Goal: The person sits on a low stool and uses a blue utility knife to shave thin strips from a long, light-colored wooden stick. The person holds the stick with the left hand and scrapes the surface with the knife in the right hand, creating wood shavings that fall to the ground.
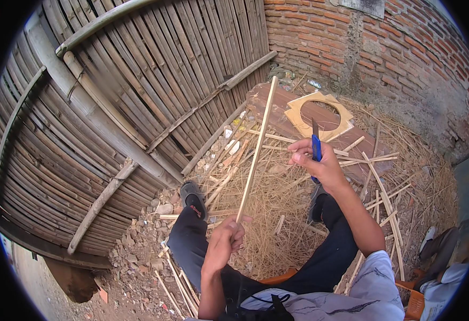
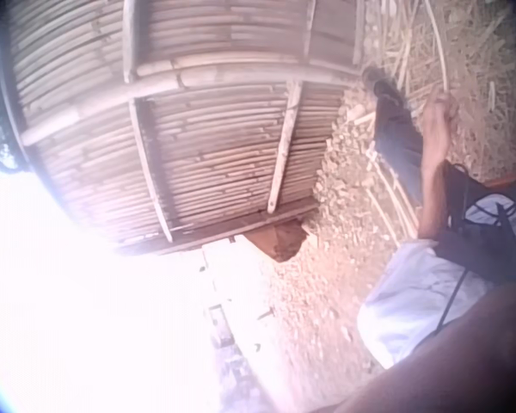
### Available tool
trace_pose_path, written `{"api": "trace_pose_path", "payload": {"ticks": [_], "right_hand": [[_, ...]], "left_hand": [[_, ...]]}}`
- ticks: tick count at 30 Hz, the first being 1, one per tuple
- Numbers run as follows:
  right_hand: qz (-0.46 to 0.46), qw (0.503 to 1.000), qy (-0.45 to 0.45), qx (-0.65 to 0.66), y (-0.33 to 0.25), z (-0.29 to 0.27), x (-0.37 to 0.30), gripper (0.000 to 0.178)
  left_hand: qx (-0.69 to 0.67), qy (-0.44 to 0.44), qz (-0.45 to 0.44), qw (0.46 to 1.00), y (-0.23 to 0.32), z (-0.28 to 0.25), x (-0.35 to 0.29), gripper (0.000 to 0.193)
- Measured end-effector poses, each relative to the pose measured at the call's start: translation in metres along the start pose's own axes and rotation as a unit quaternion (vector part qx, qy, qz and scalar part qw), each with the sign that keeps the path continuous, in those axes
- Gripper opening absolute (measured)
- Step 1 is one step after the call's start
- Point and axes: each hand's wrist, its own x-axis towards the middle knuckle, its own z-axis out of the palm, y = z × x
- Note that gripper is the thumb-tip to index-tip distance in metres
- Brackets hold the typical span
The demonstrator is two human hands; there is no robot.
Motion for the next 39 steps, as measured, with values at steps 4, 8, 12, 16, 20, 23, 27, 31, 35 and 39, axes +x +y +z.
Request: {"api": "trace_pose_path", "payload": {"ticks": [4,8,12,16,20,23,27,31,35,39], "right_hand": [[0.058,0.997,0.044,0.006,-0.009,-0.011,0.001,0.029],[0.045,0.994,0.097,0.008,-0.013,-0.017,0.003,0.031],[-0.001,0.972,0.061,-0.226,-0.007,-0.023,0.008,0.033],[-0.087,0.917,0.061,-0.384,0.006,-0.020,0.004,0.035],[-0.096,0.943,0.043,-0.316,-0.007,-0.002,-0.003,0.034],[-0.100,0.953,0.006,-0.285,-0.019,0.010,-0.010,0.033],[-0.165,0.942,-0.054,-0.286,-0.012,0.023,-0.022,0.035],[-0.242,0.906,-0.102,-0.333,-0.008,0.037,-0.030,0.034],[-0.272,0.884,-0.112,-0.364,-0.005,0.043,-0.030,0.033],[-0.270,0.881,-0.109,-0.372,0.000,0.047,-0.032,0.035]], "left_hand": [[0.032,0.003,-0.002,0.999,0.010,-0.005,-0.007,0.052],[0.049,0.012,0.008,0.999,0.018,-0.006,-0.011,0.053],[0.016,0.028,0.019,0.999,0.011,-0.008,-0.010,0.052],[0.047,0.029,-0.002,0.998,0.011,-0.007,-0.006,0.050],[0.062,0.021,-0.008,0.998,0.008,-0.004,-0.006,0.047],[0.105,-0.003,0.046,0.993,-0.003,-0.002,-0.003,0.046],[0.153,-0.018,0.060,0.986,0.001,0.003,-0.001,0.047],[0.145,-0.022,0.020,0.989,0.002,0.003,0.000,0.052],[0.127,-0.017,-0.017,0.992,0.011,0.010,-0.001,0.057],[0.133,-0.019,-0.030,0.990,0.008,0.013,0.001,0.060]]}}
